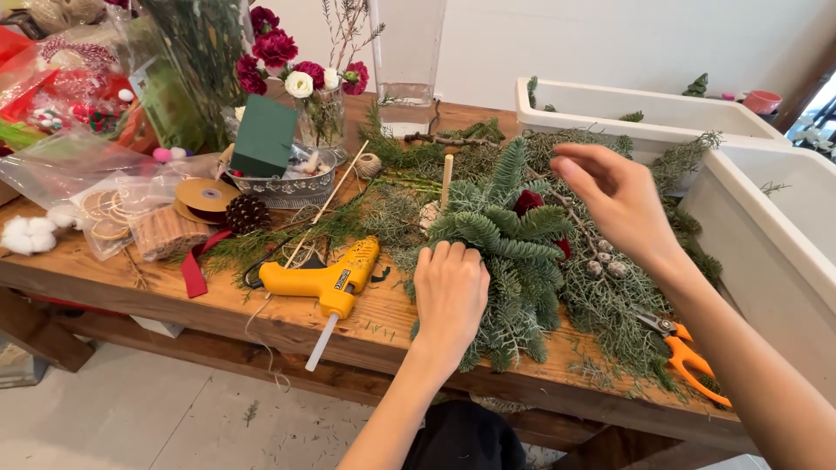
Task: The person arranges various greenery, including pine branches and moss, on a wooden table. They use orange scissors to trim the branches and a yellow hot glue gun to secure the arrangement, occasionally picking up and placing down different foliage pieces.
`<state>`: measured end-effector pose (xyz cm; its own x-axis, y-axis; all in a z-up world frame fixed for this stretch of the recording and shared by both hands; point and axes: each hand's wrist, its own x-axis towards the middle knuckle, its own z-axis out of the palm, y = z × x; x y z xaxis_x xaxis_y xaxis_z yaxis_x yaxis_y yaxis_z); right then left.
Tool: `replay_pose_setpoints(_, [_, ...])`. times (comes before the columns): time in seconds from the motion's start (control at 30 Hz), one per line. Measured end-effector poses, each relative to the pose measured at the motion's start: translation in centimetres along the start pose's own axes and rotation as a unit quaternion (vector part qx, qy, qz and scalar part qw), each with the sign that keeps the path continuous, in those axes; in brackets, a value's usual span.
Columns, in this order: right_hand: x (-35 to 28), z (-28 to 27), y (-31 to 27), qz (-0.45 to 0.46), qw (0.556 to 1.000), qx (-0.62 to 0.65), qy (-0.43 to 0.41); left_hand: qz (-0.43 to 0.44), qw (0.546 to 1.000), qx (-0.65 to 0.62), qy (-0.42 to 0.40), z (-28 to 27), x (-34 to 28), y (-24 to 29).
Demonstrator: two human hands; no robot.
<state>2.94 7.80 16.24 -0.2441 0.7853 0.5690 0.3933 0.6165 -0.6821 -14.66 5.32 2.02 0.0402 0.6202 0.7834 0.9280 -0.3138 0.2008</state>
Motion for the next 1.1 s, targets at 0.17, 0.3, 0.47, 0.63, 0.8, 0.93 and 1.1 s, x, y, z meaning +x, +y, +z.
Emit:
replay_pose_setpoints(0.17, [2.8, 1.4, 0.0, 0.007, 0.997, -0.026, -0.068, 0.006, 0.998, 0.049, -0.029, 0.1, 0.4, 0.3])
replay_pose_setpoints(0.3, [3.7, 2.4, 0.1, 0.005, 0.992, -0.033, -0.124, 0.011, 0.997, 0.075, -0.030, 0.5, 0.3, 0.6])
replay_pose_setpoints(0.47, [4.8, 2.8, 2.3, -0.018, 0.991, -0.039, -0.129, 0.014, 0.995, 0.090, -0.028, 0.0, 0.5, 1.3])
replay_pose_setpoints(0.63, [5.0, 3.0, 2.3, 0.049, 0.986, -0.039, -0.157, 0.013, 0.997, 0.080, -0.015, 0.7, 0.4, 1.5])
replay_pose_setpoints(0.8, [5.3, 3.4, 1.8, 0.107, 0.973, -0.006, -0.206, 0.030, 0.996, 0.076, 0.020, 1.2, 0.1, 1.5])
replay_pose_setpoints(0.93, [6.7, 2.5, 5.3, 0.125, 0.969, -0.011, -0.215, 0.028, 0.997, 0.063, 0.029, 1.1, 0.2, 1.7])
replay_pose_setpoints(1.1, [6.3, 3.3, 2.3, 0.146, 0.960, -0.052, -0.234, 0.008, 0.997, 0.079, -0.009, 2.6, 0.4, 1.7])
